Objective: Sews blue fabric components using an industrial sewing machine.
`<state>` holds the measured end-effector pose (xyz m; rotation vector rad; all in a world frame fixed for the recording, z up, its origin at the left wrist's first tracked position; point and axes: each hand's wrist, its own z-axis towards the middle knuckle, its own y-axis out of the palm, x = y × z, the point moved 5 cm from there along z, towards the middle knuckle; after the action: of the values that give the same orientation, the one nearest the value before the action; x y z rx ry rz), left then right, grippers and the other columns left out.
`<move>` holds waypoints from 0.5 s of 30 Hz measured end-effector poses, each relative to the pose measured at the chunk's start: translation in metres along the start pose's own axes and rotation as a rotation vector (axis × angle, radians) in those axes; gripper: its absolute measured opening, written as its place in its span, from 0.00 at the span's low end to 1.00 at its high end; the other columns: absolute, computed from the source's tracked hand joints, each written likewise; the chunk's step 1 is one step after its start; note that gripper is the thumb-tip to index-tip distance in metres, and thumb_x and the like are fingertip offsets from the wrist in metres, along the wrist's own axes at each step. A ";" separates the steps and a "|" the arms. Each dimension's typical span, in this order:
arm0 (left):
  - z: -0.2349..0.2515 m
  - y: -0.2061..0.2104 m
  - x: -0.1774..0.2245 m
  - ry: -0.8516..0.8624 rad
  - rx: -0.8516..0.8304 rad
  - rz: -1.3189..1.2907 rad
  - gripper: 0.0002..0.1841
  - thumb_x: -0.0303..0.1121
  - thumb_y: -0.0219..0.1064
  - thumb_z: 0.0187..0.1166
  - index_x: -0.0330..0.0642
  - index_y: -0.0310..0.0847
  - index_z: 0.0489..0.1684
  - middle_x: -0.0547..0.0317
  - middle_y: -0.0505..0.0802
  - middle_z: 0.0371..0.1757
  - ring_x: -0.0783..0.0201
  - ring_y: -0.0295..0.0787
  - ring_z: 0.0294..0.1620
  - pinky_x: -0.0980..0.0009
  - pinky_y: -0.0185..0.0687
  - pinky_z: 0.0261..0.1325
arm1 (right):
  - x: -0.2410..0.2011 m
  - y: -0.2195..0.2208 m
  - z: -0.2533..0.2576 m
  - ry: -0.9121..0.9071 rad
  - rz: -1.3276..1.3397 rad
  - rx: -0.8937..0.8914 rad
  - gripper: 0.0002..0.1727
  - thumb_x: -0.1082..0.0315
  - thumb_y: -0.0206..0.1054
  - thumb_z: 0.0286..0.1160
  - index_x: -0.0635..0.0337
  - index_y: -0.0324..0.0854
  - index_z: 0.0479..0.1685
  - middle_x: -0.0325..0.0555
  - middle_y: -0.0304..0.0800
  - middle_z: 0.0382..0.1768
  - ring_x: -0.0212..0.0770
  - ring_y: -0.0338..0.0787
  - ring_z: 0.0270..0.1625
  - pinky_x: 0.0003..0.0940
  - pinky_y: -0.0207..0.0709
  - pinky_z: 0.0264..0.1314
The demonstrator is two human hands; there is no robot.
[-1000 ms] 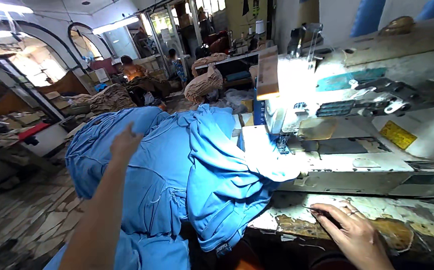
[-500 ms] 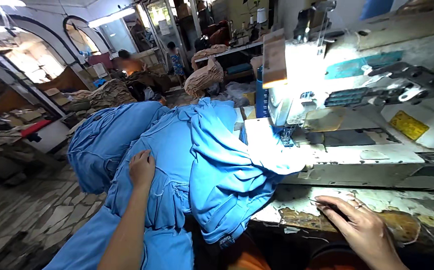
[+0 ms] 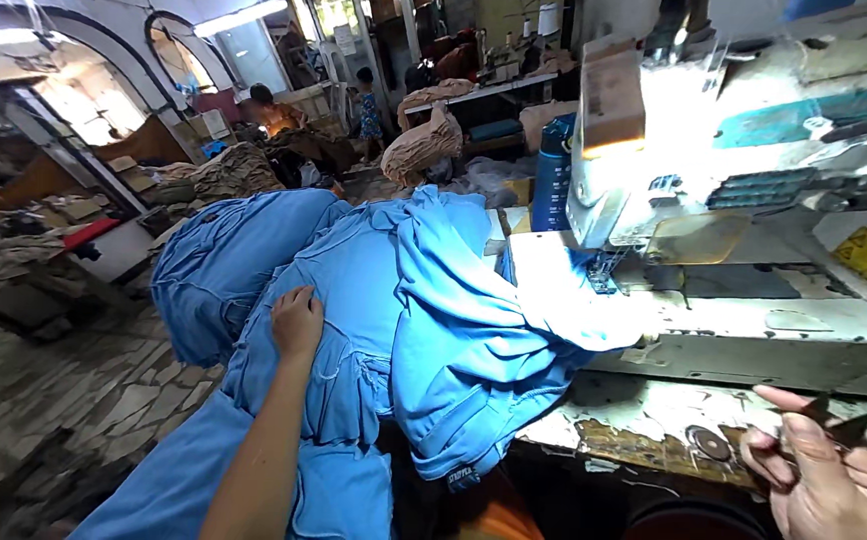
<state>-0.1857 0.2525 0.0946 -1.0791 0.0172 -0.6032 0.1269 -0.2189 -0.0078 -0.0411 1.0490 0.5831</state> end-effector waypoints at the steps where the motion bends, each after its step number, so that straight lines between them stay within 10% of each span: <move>1: 0.000 0.001 -0.001 0.000 0.001 0.002 0.17 0.30 0.57 0.88 0.37 0.85 0.68 0.40 0.85 0.75 0.37 0.74 0.81 0.38 0.63 0.82 | -0.003 0.004 -0.001 -0.025 -0.015 -0.017 0.15 0.68 0.50 0.92 0.46 0.83 0.61 0.10 0.90 0.37 0.12 0.82 0.27 0.09 0.75 0.29; 15: 0.001 0.003 -0.003 0.041 0.012 -0.001 0.17 0.30 0.58 0.88 0.36 0.85 0.68 0.38 0.85 0.74 0.34 0.74 0.80 0.36 0.63 0.81 | 0.017 0.033 0.004 -0.089 -0.220 -0.205 0.16 0.66 0.58 0.87 0.69 0.87 0.53 0.25 0.90 0.36 0.10 0.83 0.35 0.07 0.79 0.43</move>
<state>-0.1859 0.2559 0.0917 -1.0551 0.0491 -0.6254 0.1205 -0.1825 -0.0125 -0.3038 0.8815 0.4857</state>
